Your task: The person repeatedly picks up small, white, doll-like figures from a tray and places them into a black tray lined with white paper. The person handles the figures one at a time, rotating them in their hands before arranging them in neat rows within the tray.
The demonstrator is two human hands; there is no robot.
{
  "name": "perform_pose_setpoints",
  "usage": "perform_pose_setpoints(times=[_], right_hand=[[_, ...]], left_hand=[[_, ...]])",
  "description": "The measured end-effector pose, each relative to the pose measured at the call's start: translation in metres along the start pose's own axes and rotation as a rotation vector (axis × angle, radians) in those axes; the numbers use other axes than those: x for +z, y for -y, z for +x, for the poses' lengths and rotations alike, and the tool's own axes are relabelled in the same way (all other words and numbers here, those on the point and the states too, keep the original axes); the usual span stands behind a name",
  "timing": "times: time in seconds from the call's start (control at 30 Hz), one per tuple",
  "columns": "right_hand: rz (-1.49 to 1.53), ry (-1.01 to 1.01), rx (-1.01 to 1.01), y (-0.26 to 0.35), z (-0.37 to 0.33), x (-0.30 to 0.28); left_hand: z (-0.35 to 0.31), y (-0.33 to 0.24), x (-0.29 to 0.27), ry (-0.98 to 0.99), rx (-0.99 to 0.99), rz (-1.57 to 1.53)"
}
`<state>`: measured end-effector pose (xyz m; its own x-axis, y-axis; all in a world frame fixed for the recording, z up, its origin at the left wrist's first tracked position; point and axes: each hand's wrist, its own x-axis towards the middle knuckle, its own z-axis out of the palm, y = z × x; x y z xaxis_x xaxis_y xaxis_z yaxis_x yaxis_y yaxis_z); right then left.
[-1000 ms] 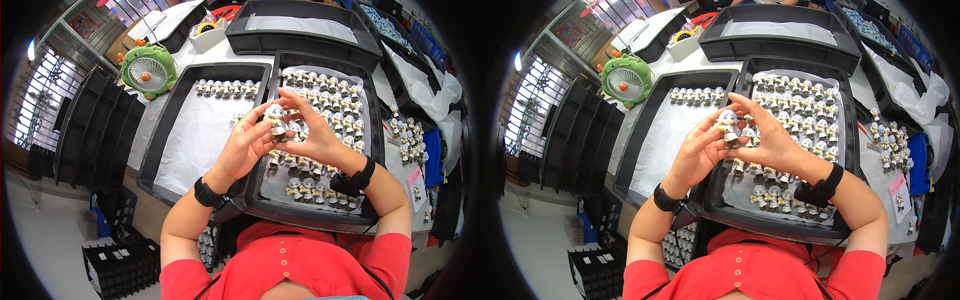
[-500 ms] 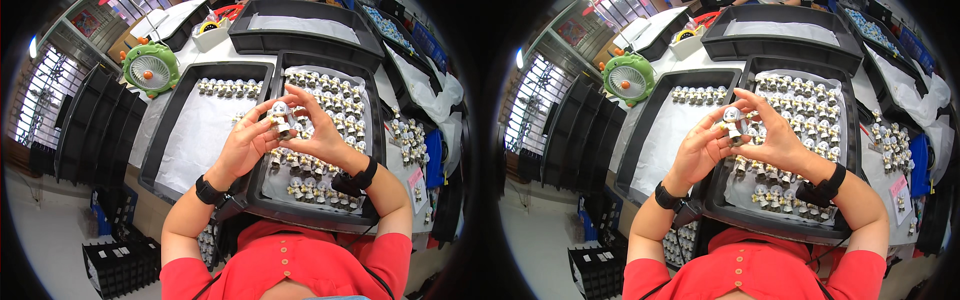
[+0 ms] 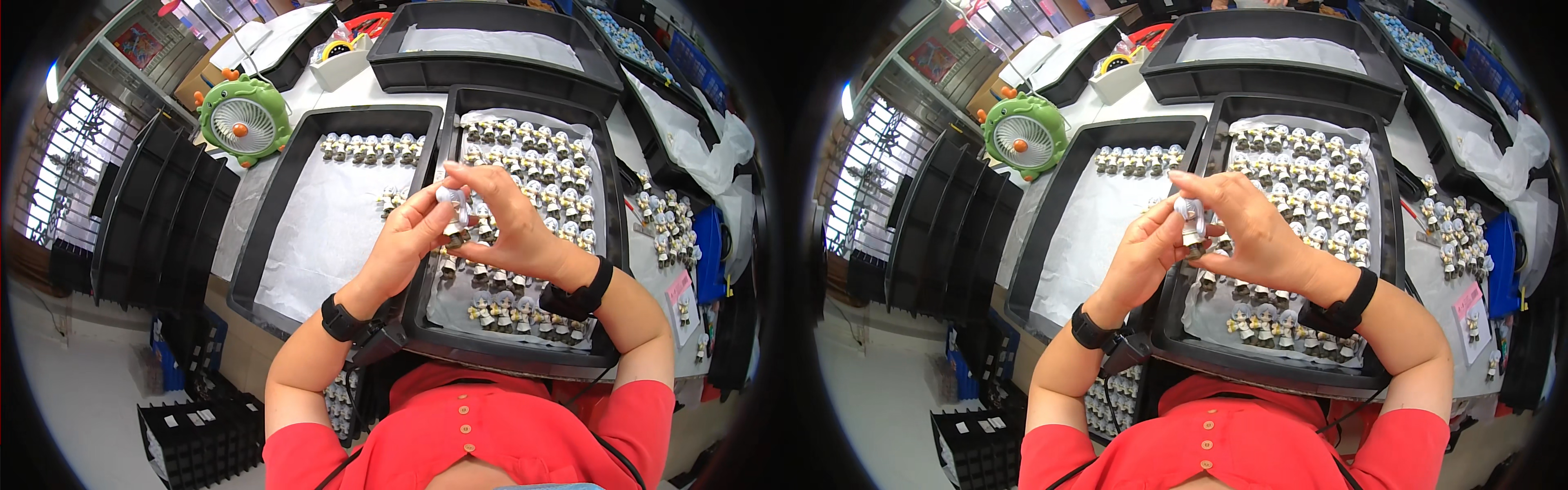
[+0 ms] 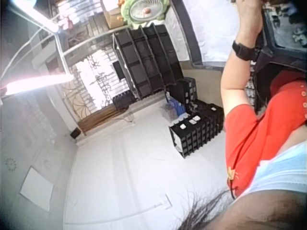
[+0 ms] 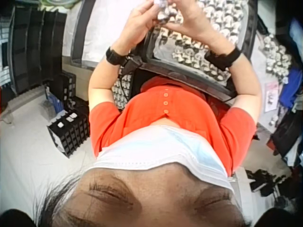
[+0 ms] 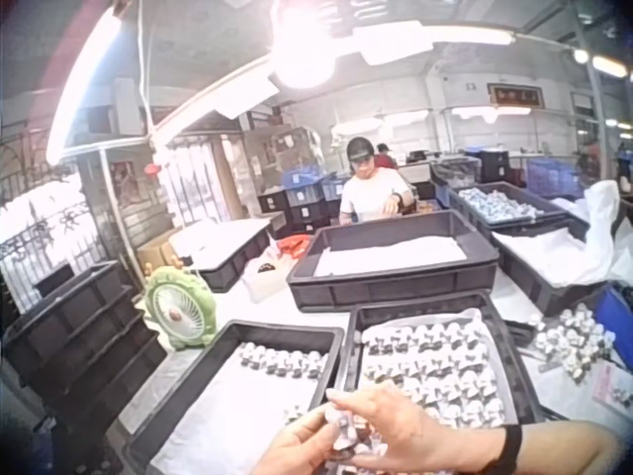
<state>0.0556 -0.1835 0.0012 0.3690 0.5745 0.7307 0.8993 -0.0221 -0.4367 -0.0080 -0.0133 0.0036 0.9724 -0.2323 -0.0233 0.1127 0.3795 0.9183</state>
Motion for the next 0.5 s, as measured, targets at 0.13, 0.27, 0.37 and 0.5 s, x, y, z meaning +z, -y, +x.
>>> perform_pose_setpoints(times=[0.13, 0.27, 0.37, 0.5], right_hand=[[-0.008, 0.036, -0.053, -0.0009, -0.0042, 0.0062], [0.103, 0.030, 0.038, 0.0010, -0.0061, 0.0082], [0.185, 0.026, 0.138, 0.0060, -0.0045, 0.0050], [0.169, -0.009, 0.171, 0.0027, -0.0048, 0.0027]], left_hand=[[0.0002, 0.0036, -0.0011, -0.007, -0.024, 0.178], [0.0009, 0.0052, -0.0017, 0.034, -0.027, -0.032], [-0.0001, 0.0021, -0.0003, 0.061, -0.014, -0.126], [0.0019, -0.0037, -0.0026, 0.089, -0.065, -0.322]])
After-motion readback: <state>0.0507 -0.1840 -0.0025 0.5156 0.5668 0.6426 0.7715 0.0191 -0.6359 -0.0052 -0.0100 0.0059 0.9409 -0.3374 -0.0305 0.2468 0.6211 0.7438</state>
